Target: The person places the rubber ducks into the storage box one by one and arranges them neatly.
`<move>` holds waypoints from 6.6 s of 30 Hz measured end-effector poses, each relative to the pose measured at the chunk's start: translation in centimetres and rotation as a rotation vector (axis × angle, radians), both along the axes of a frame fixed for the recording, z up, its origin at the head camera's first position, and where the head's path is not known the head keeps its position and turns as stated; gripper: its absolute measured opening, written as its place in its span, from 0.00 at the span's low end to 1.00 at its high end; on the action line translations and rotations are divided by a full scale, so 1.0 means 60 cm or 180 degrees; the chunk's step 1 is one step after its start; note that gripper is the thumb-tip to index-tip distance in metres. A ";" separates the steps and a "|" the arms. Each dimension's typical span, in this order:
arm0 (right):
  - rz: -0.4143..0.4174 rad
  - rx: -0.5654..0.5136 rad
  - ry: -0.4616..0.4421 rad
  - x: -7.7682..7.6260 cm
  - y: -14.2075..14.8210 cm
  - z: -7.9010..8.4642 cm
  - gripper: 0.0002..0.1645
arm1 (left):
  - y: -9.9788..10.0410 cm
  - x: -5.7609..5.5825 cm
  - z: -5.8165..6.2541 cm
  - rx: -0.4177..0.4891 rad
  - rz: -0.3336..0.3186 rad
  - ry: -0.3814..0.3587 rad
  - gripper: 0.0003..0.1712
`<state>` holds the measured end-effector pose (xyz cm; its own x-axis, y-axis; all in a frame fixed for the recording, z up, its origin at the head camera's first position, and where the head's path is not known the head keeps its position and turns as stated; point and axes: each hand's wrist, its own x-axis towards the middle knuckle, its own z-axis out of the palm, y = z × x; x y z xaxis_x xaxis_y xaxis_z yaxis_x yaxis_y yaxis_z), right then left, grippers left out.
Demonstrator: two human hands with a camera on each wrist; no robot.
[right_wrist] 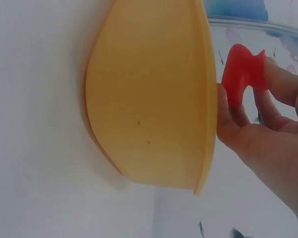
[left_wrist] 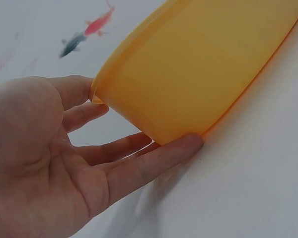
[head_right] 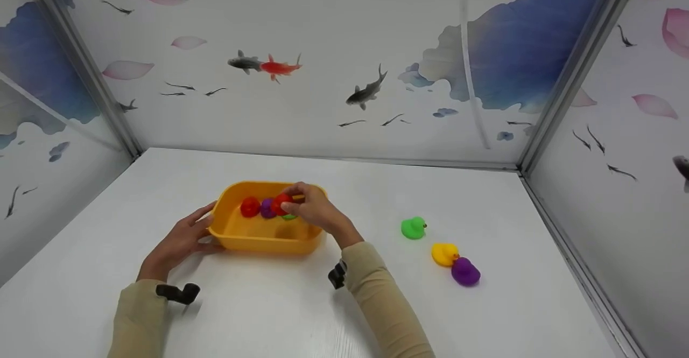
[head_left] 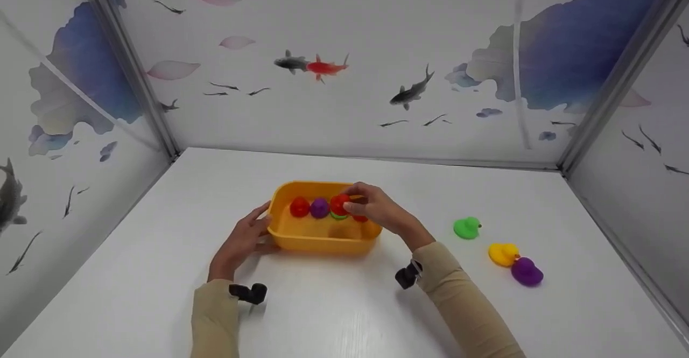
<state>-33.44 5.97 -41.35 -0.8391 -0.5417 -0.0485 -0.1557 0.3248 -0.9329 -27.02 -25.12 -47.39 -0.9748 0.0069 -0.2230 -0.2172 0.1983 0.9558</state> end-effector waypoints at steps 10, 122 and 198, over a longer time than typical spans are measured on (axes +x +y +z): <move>0.0228 -0.0140 -0.0067 0.003 -0.047 -0.009 0.17 | -0.004 0.000 0.000 0.0028 -0.0037 0.0150 0.30; -0.0646 0.0301 0.0879 0.040 0.320 0.039 0.24 | -0.002 0.006 -0.006 -0.0041 0.0005 0.0002 0.34; -0.0948 0.1236 0.0223 0.011 0.408 -0.070 0.26 | 0.000 0.002 -0.003 -0.0136 -0.0009 0.0011 0.35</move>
<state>-32.77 30.46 -45.56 -0.9633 -0.2308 -0.1373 -0.0611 0.6864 -0.7247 -26.90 -25.10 -47.54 -0.9755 0.0002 -0.2199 -0.2134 0.2395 0.9472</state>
